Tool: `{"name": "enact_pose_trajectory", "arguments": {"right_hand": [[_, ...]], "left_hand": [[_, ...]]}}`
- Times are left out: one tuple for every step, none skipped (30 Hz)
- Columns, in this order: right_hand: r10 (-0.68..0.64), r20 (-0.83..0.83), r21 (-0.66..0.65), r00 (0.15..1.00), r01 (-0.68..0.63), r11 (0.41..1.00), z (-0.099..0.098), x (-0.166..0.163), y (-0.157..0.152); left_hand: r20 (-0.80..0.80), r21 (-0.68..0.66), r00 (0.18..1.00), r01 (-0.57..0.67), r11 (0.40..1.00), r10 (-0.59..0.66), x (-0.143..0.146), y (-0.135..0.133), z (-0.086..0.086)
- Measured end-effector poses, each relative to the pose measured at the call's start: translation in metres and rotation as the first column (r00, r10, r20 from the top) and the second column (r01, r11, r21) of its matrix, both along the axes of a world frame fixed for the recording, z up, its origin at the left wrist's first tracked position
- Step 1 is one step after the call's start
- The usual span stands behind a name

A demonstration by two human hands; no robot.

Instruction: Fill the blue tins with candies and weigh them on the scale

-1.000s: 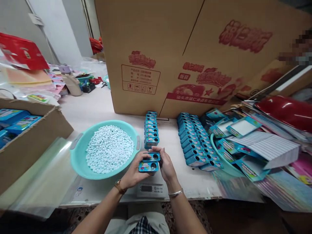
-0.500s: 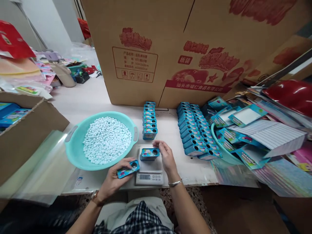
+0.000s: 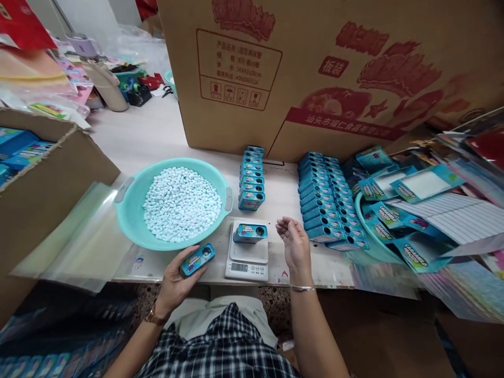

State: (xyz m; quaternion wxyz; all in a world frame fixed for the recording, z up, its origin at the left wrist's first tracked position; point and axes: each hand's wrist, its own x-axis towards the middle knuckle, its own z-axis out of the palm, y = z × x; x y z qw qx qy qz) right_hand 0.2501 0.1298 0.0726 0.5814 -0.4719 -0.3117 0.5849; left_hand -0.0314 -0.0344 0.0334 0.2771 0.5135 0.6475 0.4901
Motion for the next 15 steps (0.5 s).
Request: {"name": "enact_pose_trajectory", "arguments": {"right_hand": [[-0.01,-0.007,-0.006,1.0,0.01,1.0,0.0,0.002,0.0],[-0.02,-0.015,-0.012,1.0,0.02,1.0,-0.001,0.004,0.0],[-0.031,-0.024,-0.016,0.999,0.031,0.999,-0.002,0.007,0.0],[-0.043,-0.033,-0.02,0.999,0.042,0.999,-0.002,0.009,0.0],[-0.056,-0.043,-0.022,0.997,0.055,0.998,-0.003,0.011,0.0],[-0.07,-0.055,-0.025,0.996,0.069,0.997,-0.004,0.013,0.0],[-0.084,-0.068,-0.027,0.994,0.082,0.996,-0.004,0.014,0.001],[-0.093,-0.084,-0.03,0.992,0.091,0.995,-0.004,0.015,0.001],[-0.101,-0.1,-0.033,0.99,0.098,0.995,-0.004,0.015,0.001],[-0.105,-0.115,-0.035,0.988,0.101,0.994,-0.003,0.014,0.002],[-0.105,-0.129,-0.035,0.986,0.102,0.994,-0.002,0.013,0.002],[-0.103,-0.14,-0.033,0.985,0.1,0.994,-0.001,0.011,0.002],[-0.102,-0.148,-0.03,0.984,0.098,0.995,0.001,0.008,0.001],[-0.098,-0.156,-0.025,0.983,0.095,0.995,0.003,0.005,0.0],[-0.093,-0.164,-0.021,0.982,0.09,0.996,0.005,0.002,-0.001]], "left_hand": [[-0.057,0.021,0.998,-0.02,1.0,0.021,-0.002,-0.006,0.002],[-0.113,0.053,0.992,-0.047,0.997,0.053,-0.004,-0.014,0.005],[-0.161,0.093,0.983,-0.077,0.993,0.091,-0.005,-0.022,0.008],[-0.198,0.139,0.971,-0.109,0.984,0.135,-0.006,-0.029,0.013],[-0.228,0.181,0.958,-0.137,0.974,0.177,-0.006,-0.036,0.019],[-0.249,0.212,0.946,-0.154,0.965,0.205,-0.005,-0.041,0.025],[-0.264,0.231,0.94,-0.158,0.96,0.218,-0.003,-0.043,0.032],[-0.271,0.238,0.939,-0.148,0.96,0.212,0.0,-0.041,0.04],[-0.272,0.235,0.944,-0.125,0.964,0.189,0.004,-0.036,0.047],[-0.265,0.218,0.952,-0.092,0.971,0.15,0.009,-0.028,0.054],[-0.255,0.192,0.962,-0.054,0.98,0.102,0.013,-0.016,0.061],[-0.251,0.158,0.967,-0.008,0.987,0.048,0.019,-0.002,0.067],[-0.266,0.113,0.964,0.043,0.993,-0.011,0.024,0.013,0.072],[-0.303,0.08,0.951,0.095,0.992,-0.067,0.029,0.029,0.075],[-0.356,0.047,0.926,0.154,0.987,-0.127,0.034,0.045,0.077]]}}
